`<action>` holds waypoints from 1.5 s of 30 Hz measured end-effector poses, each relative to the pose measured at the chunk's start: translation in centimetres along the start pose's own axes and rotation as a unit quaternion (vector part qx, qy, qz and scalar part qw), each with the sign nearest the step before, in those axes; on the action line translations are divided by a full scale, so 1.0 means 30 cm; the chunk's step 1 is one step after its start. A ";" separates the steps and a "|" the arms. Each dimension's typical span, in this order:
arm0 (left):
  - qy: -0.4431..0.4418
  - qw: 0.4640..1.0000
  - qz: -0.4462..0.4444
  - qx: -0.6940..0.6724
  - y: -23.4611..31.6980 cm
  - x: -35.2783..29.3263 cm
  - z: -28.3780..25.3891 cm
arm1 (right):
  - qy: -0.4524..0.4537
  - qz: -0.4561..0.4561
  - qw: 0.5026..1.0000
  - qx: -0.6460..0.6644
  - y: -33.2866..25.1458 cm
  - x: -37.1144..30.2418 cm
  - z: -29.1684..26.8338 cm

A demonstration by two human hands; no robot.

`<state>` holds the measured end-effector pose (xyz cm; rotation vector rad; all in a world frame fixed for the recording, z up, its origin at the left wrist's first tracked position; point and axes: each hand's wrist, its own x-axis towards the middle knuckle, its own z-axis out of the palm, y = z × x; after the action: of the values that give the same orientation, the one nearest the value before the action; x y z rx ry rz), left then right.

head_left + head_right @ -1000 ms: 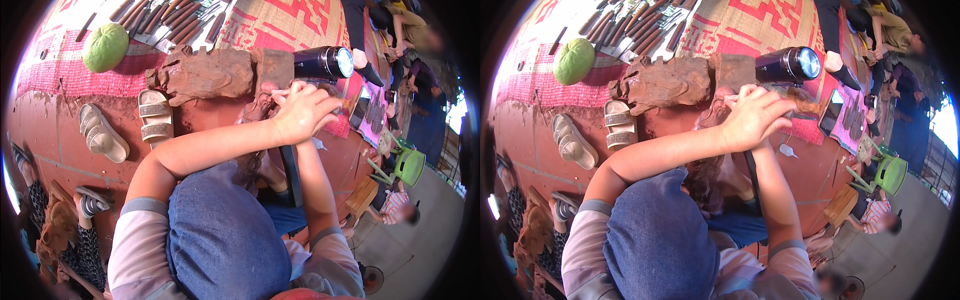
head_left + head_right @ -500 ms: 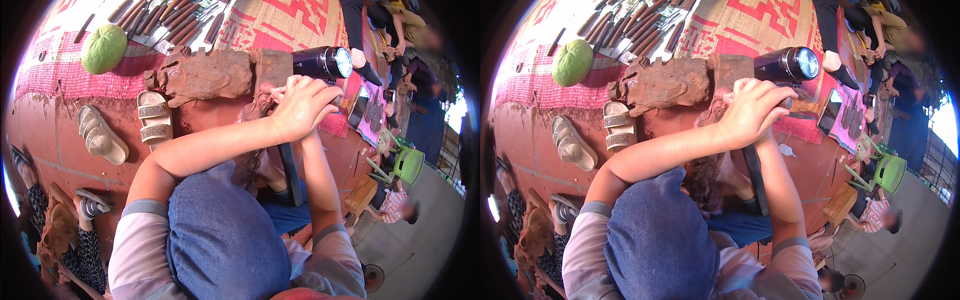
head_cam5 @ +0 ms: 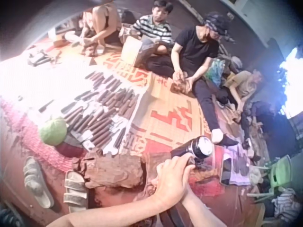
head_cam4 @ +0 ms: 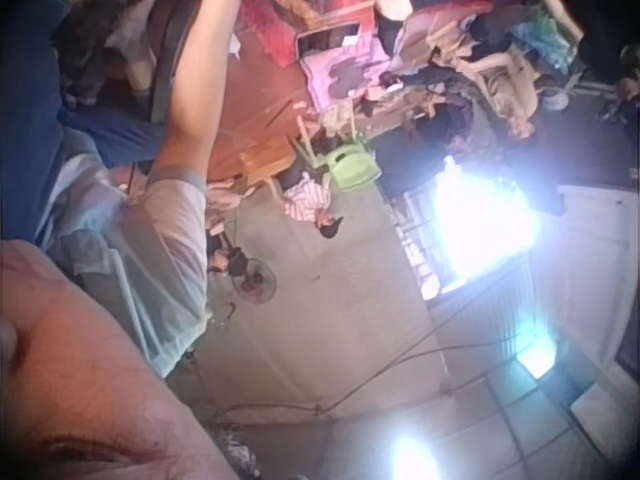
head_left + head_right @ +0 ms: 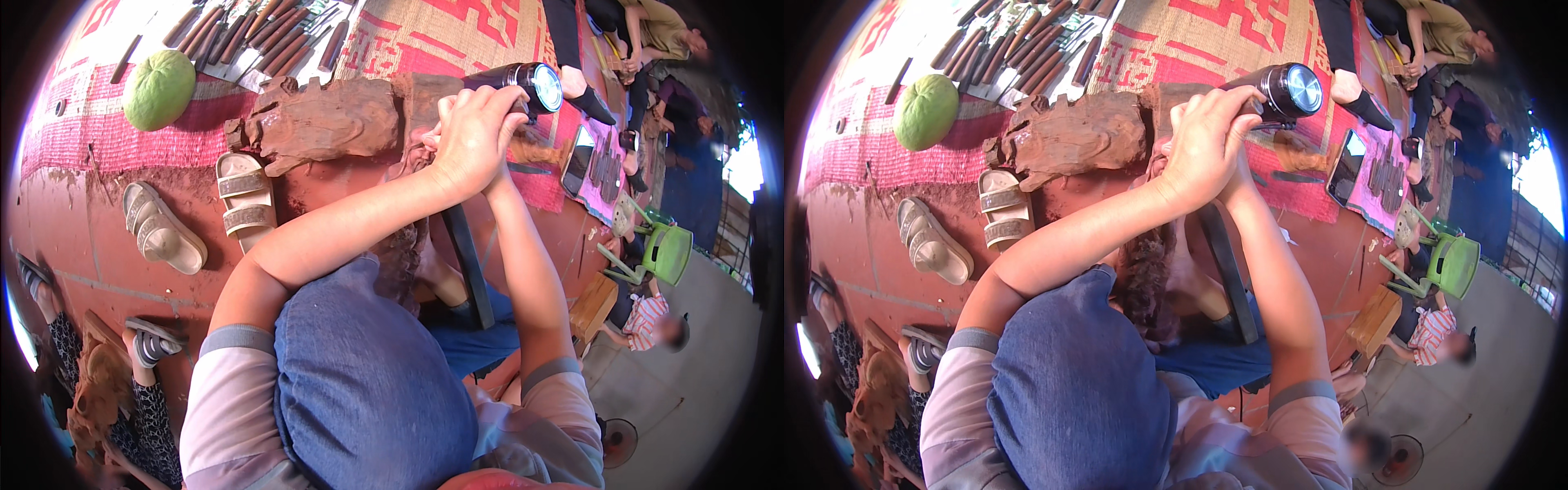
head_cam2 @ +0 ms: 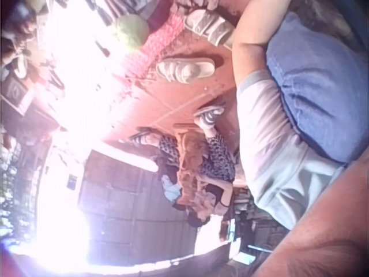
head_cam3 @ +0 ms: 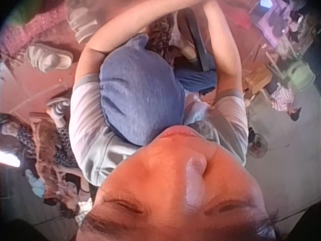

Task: The person carves a wooden figurine using a chisel and a hammer. They hold the wood steady with one hand while striking the chisel with the hammer to shape the details. The person occasionally switches tools and adjusts the wood's position to access different areas.

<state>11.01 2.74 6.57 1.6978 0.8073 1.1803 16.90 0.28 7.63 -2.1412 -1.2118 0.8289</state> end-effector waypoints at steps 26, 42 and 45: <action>-0.316 0.924 -0.071 -0.206 -0.052 0.232 -0.207 | -0.064 -0.022 0.968 0.242 0.055 -0.043 -0.054; -0.449 0.872 -0.143 -0.133 -0.121 0.224 -0.208 | -0.118 -0.060 0.957 0.259 0.079 0.003 -0.072; -0.449 0.872 -0.155 -0.119 -0.152 0.234 -0.201 | -0.165 -0.052 0.948 0.268 0.069 0.027 -0.077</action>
<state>7.55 12.45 5.83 1.5821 0.2997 0.1742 20.06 -0.29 7.51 -1.5262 -1.0823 1.3323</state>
